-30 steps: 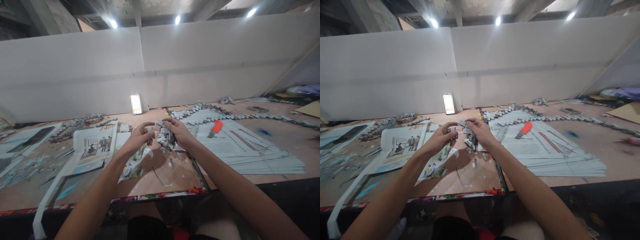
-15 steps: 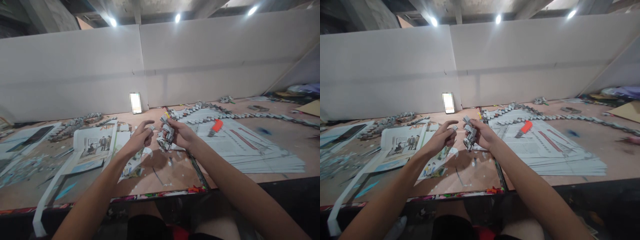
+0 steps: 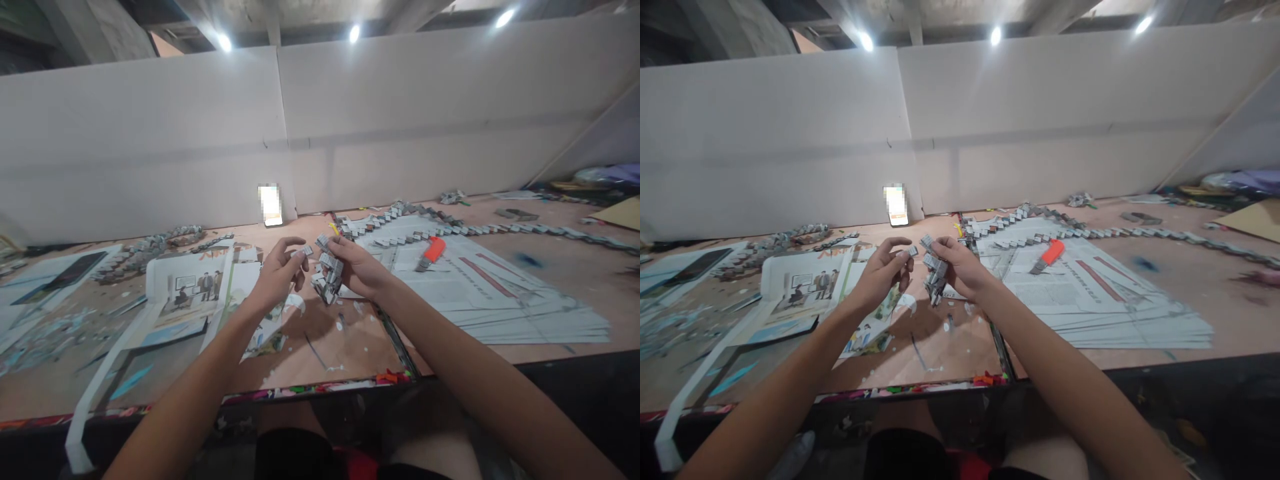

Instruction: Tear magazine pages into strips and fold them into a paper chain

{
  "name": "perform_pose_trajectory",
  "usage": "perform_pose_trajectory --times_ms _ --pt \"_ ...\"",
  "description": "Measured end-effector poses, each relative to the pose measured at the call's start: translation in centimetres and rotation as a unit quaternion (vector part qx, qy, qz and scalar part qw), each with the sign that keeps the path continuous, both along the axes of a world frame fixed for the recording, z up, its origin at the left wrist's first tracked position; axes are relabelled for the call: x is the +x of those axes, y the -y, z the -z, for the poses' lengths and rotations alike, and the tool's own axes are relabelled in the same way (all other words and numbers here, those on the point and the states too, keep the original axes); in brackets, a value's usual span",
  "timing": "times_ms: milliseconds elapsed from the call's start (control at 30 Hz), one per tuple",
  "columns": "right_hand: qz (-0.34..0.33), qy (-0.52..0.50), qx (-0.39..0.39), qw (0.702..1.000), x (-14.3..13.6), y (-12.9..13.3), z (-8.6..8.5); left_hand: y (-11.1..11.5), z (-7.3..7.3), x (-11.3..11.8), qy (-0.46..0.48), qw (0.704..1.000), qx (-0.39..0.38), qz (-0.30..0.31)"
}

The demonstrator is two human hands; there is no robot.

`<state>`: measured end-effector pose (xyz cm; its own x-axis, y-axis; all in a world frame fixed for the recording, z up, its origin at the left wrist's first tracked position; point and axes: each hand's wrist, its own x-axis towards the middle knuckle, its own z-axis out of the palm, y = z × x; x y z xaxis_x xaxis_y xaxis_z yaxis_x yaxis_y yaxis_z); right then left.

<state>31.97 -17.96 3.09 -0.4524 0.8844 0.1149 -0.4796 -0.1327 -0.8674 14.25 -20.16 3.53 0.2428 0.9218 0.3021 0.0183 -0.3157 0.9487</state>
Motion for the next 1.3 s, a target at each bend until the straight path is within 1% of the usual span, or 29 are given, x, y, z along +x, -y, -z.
perform_pose_trajectory --times_ms 133,267,333,400,500,567,633,800,967,1133,1300 --pt "0.021 0.007 0.009 1.0 -0.3 0.4 -0.1 0.2 -0.4 0.1 0.001 0.998 0.051 -0.043" --pt "0.046 0.02 0.03 0.998 -0.4 0.5 -0.3 0.6 -0.4 0.4 -0.047 0.991 0.087 -0.087" --pt "0.052 0.026 0.026 0.998 -0.5 0.5 -0.4 0.7 -0.2 0.4 -0.074 0.986 0.108 -0.106" --pt "0.059 0.028 0.016 0.998 -0.6 0.6 -0.4 0.7 0.0 0.4 -0.11 0.974 0.143 -0.138" --pt "0.067 0.022 0.006 0.998 -0.7 0.7 -0.3 0.7 0.1 0.4 -0.152 0.948 0.209 -0.185" --pt "0.069 0.015 0.001 0.997 -0.8 0.7 -0.3 0.8 0.0 0.4 -0.159 0.938 0.238 -0.194" --pt "0.074 0.007 -0.011 0.997 -0.9 0.6 -0.2 1.0 -0.1 0.5 -0.165 0.935 0.248 -0.195" --pt "0.086 -0.016 -0.054 0.995 -0.9 0.4 0.1 1.1 0.0 0.7 -0.146 0.94 0.233 -0.203" --pt "0.069 -0.005 -0.043 0.997 -1.0 0.2 0.1 0.3 0.4 0.5 -0.075 0.965 0.146 -0.206" --pt "0.083 -0.016 -0.041 0.996 -1.2 0.3 0.2 -0.3 0.5 0.1 -0.006 0.985 0.079 -0.15" --pt "0.108 -0.027 -0.034 0.993 -1.2 0.2 0.3 0.1 0.0 0.6 -0.013 0.992 0.062 -0.109"
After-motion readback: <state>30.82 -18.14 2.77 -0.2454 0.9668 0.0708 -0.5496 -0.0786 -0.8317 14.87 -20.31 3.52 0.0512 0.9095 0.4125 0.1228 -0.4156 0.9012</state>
